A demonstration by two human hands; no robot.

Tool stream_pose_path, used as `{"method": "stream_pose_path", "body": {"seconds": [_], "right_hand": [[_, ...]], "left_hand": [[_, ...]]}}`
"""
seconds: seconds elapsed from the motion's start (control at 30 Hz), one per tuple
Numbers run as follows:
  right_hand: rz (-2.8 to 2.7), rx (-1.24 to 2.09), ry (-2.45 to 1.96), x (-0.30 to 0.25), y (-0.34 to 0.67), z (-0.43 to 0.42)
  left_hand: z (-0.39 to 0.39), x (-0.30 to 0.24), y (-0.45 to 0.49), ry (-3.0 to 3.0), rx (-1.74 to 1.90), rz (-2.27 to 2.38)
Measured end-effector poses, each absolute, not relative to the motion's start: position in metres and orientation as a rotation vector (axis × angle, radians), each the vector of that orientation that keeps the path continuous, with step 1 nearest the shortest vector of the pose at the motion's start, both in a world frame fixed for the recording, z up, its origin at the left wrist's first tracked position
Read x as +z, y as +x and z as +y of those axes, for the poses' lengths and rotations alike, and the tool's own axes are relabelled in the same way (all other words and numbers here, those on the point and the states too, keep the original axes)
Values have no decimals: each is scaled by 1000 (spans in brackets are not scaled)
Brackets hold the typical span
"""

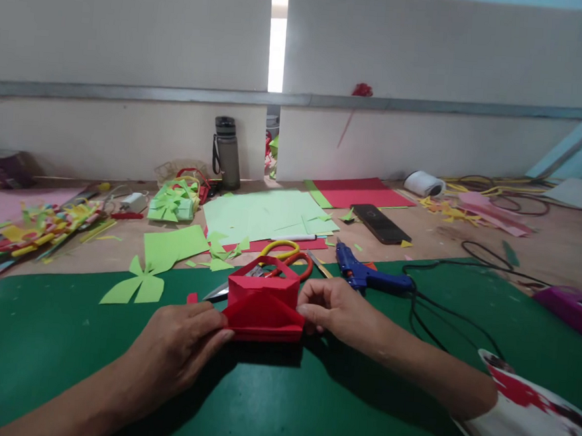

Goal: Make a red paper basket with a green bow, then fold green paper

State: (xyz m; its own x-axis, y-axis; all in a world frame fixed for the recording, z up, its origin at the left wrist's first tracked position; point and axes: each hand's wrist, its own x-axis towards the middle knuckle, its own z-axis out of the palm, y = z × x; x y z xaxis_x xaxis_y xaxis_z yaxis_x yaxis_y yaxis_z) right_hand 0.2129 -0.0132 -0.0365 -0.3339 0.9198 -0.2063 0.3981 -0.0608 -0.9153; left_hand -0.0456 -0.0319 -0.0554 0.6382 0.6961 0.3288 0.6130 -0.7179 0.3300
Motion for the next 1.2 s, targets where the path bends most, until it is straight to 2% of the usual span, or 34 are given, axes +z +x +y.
{"method": "stream_pose_path", "body": {"seconds": [0.3, 0.53, 0.7, 0.8, 0.97, 1.2], "right_hand": [[-1772, 1294, -1337, -33, 223, -14], [-2356, 624, -1167, -29, 221, -34], [-2488, 437, -1171, -46, 216, -34], [-2472, 404, -1149, -50, 215, -33], [-2463, 326, -1098, -53, 214, -33], [-2483, 283, -1083, -57, 216, -31]], "left_hand": [[-35, -54, -43, 2680, 775, 1119], [-38, -53, -43, 2616, 752, 1123], [-40, -58, -45, 2586, 976, 1087], [-39, -51, -48, 2359, 974, 1167], [-15, -27, -52, 1653, 1076, 1397], [37, -23, -37, 1321, 738, 1294]]}}
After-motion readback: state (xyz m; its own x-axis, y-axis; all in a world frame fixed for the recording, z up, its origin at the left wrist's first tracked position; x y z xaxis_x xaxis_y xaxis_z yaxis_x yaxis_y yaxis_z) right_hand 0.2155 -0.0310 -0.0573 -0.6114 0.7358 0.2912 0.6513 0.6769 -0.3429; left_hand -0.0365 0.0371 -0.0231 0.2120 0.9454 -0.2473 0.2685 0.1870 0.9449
